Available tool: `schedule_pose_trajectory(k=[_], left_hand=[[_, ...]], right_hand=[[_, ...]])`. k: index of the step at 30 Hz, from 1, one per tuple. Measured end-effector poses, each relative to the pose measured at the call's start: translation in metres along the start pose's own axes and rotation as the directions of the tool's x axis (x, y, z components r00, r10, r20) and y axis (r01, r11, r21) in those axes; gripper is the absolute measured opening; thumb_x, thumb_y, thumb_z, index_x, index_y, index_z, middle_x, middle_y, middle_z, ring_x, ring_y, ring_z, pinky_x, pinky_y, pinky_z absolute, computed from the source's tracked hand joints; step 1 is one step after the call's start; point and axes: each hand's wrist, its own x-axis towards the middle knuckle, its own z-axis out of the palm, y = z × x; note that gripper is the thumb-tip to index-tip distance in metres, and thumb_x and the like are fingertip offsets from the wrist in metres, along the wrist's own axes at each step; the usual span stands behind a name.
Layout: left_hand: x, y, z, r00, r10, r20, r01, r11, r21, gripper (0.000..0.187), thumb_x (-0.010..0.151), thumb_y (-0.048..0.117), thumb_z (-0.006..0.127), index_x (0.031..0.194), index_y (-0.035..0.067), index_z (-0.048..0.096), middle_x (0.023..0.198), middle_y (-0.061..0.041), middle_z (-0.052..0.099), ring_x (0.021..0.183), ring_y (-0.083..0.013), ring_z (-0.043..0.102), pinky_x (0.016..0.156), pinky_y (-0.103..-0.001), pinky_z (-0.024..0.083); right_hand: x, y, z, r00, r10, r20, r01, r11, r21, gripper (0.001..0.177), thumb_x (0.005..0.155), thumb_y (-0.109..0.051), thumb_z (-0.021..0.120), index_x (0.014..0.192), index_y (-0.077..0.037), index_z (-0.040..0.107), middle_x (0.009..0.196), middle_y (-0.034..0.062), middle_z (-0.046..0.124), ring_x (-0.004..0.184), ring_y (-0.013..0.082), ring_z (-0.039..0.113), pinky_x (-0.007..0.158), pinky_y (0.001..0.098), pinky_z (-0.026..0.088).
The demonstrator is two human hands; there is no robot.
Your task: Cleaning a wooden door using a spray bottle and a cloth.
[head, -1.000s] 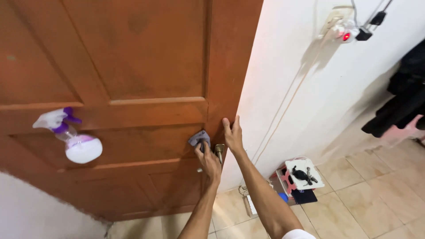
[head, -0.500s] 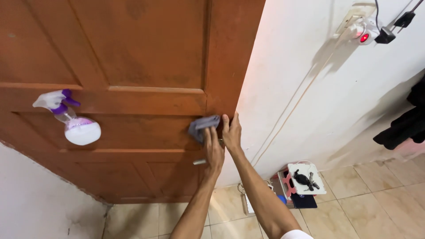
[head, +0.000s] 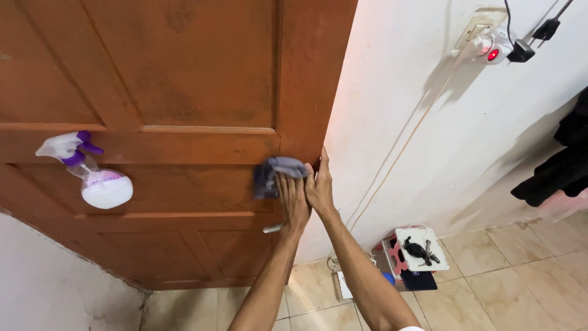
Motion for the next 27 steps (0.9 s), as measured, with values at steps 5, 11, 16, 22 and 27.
schedule_pose_trajectory(k=[5, 11, 16, 22, 27], left_hand=[[-0.011, -0.009, 0.014, 0.996, -0.051, -0.077, 0.057, 0.996, 0.07, 0.064, 0.097, 0.009, 0.057, 0.154, -0.007, 0.034, 0.159, -0.033, 0.031, 0.15, -0.054, 0.024, 0.124, -0.063, 0.021], [-0.036, -0.013, 0.021, 0.987, -0.155, 0.041, 0.155, 0.988, -0.004, 0.066, 0.093, 0.008, 0.06, 0.151, -0.009, 0.033, 0.156, -0.032, 0.03, 0.147, -0.0594, 0.022, 0.122, -0.063, 0.021], [-0.007, -0.002, 0.001, 0.984, -0.112, -0.136, 0.101, 0.991, -0.088, 0.068, 0.102, 0.004, 0.057, 0.157, -0.017, 0.023, 0.163, -0.043, 0.016, 0.151, -0.0611, 0.018, 0.124, -0.063, 0.02], [-0.064, -0.024, 0.01, 0.988, -0.154, 0.0, 0.154, 0.987, -0.055, 0.071, 0.095, 0.02, 0.063, 0.147, -0.016, 0.03, 0.152, -0.046, 0.023, 0.142, -0.0609, 0.024, 0.117, -0.059, 0.024], [-0.064, -0.026, 0.027, 0.892, -0.42, 0.17, 0.431, 0.901, -0.037, 0.063, 0.103, 0.023, 0.054, 0.15, -0.013, 0.032, 0.155, -0.04, 0.027, 0.146, -0.0568, 0.026, 0.122, -0.059, 0.022]], right_hand=[[0.003, -0.002, -0.001, 0.997, 0.076, -0.006, -0.076, 0.997, 0.017, 0.062, 0.107, -0.025, 0.051, 0.16, -0.006, 0.026, 0.149, 0.0294, 0.052, 0.138, 0.0435, 0.054, 0.111, 0.047, 0.046], [-0.002, -0.007, -0.004, 0.995, 0.096, 0.008, -0.097, 0.995, 0.024, 0.062, 0.107, -0.027, 0.052, 0.16, -0.006, 0.027, 0.15, 0.0299, 0.052, 0.137, 0.0436, 0.054, 0.111, 0.0475, 0.045], [0.0, -0.003, -0.003, 0.994, 0.105, 0.006, -0.105, 0.994, 0.034, 0.063, 0.106, -0.026, 0.054, 0.16, -0.006, 0.027, 0.148, 0.0286, 0.054, 0.137, 0.041, 0.055, 0.111, 0.0455, 0.046], [-0.004, -0.003, -0.001, 0.999, 0.034, -0.007, -0.033, 0.996, 0.08, 0.062, 0.107, -0.022, 0.054, 0.16, -0.004, 0.027, 0.149, 0.0294, 0.052, 0.139, 0.0401, 0.054, 0.112, 0.0446, 0.044], [-0.005, -0.007, -0.001, 0.996, 0.092, -0.012, -0.091, 0.993, 0.074, 0.061, 0.108, -0.023, 0.053, 0.16, -0.005, 0.028, 0.146, 0.0273, 0.056, 0.135, 0.0372, 0.058, 0.109, 0.0425, 0.047]])
